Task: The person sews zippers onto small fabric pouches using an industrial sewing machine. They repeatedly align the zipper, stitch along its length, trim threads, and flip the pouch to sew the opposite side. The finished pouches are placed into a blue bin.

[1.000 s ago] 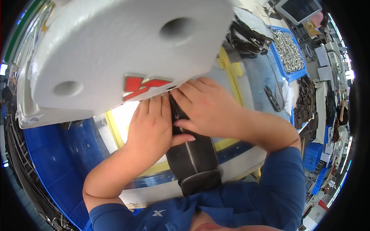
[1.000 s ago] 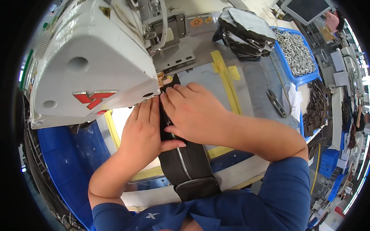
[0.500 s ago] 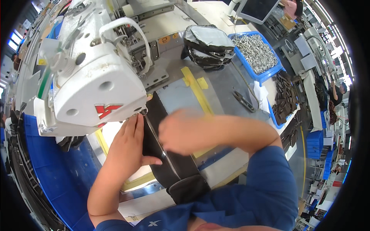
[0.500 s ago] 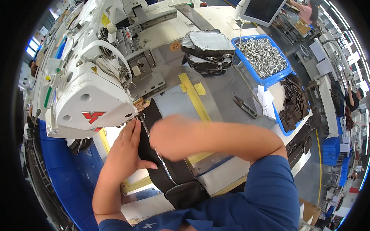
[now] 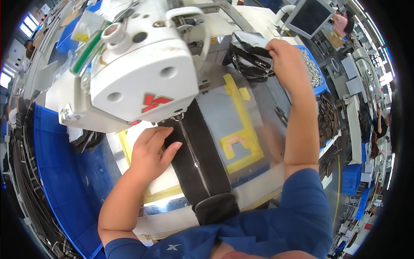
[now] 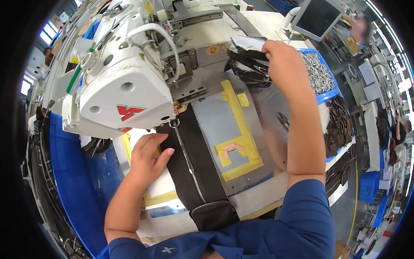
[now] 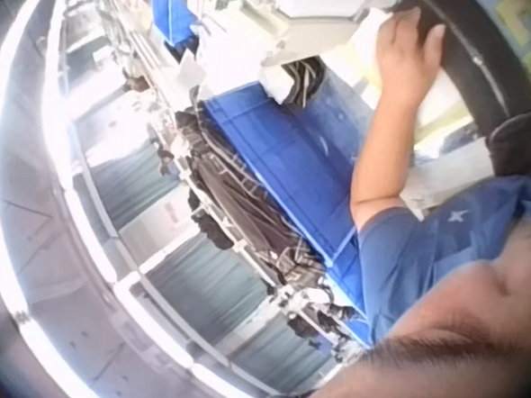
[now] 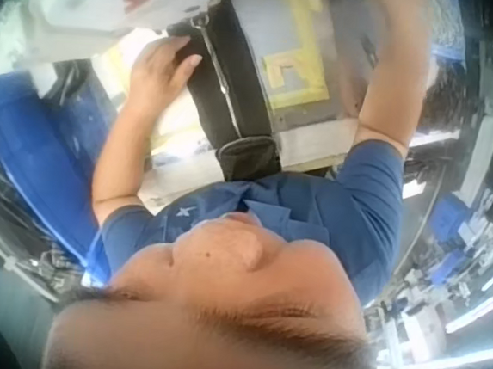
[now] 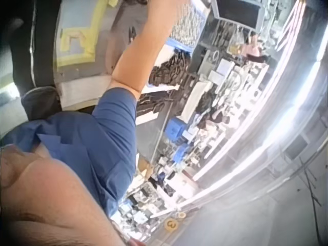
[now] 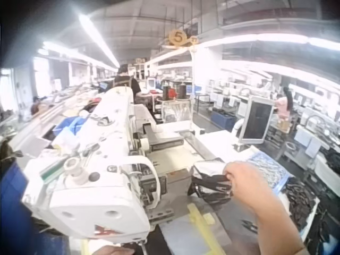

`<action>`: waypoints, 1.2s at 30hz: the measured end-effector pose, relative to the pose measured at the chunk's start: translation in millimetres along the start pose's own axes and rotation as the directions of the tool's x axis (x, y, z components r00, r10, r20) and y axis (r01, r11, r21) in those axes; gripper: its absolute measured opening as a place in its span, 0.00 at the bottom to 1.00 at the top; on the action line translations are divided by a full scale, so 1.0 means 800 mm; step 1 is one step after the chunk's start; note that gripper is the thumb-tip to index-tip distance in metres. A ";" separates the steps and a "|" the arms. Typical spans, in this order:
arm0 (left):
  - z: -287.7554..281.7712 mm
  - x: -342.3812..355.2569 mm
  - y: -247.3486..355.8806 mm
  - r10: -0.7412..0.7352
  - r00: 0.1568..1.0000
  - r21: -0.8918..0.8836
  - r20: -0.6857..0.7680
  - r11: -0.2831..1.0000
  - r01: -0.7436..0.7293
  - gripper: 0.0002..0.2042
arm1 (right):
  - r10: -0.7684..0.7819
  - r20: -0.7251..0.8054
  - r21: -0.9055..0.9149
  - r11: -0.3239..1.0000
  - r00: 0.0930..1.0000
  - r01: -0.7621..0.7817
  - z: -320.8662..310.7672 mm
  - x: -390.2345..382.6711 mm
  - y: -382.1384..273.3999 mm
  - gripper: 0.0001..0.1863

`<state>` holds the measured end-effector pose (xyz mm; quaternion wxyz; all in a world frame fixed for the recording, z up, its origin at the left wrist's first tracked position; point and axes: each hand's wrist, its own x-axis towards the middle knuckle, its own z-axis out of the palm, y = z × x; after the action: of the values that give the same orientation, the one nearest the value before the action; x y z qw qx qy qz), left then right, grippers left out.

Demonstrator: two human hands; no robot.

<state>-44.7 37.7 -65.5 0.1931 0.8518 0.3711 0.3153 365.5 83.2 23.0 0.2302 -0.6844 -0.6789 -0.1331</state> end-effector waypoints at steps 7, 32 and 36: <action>-0.001 0.005 -0.006 -0.038 0.999 -0.262 -0.016 0.964 0.033 0.15 | -0.436 0.303 0.349 0.878 0.847 0.327 -0.123 -0.077 -0.134 0.10; 0.004 0.004 0.006 -0.079 0.995 -0.221 -0.060 0.973 0.064 0.09 | -0.563 0.160 0.691 0.650 0.811 0.316 0.068 -0.106 -0.172 0.09; 0.005 0.001 0.008 -0.064 0.991 -0.234 -0.116 0.972 0.035 0.08 | -0.577 0.096 0.675 0.637 0.811 0.373 0.053 -0.107 -0.174 0.09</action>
<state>-38.2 33.7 -64.0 0.2757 0.7929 0.3641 0.4034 218.2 26.0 -36.7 0.2932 -0.3734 -0.8671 0.1508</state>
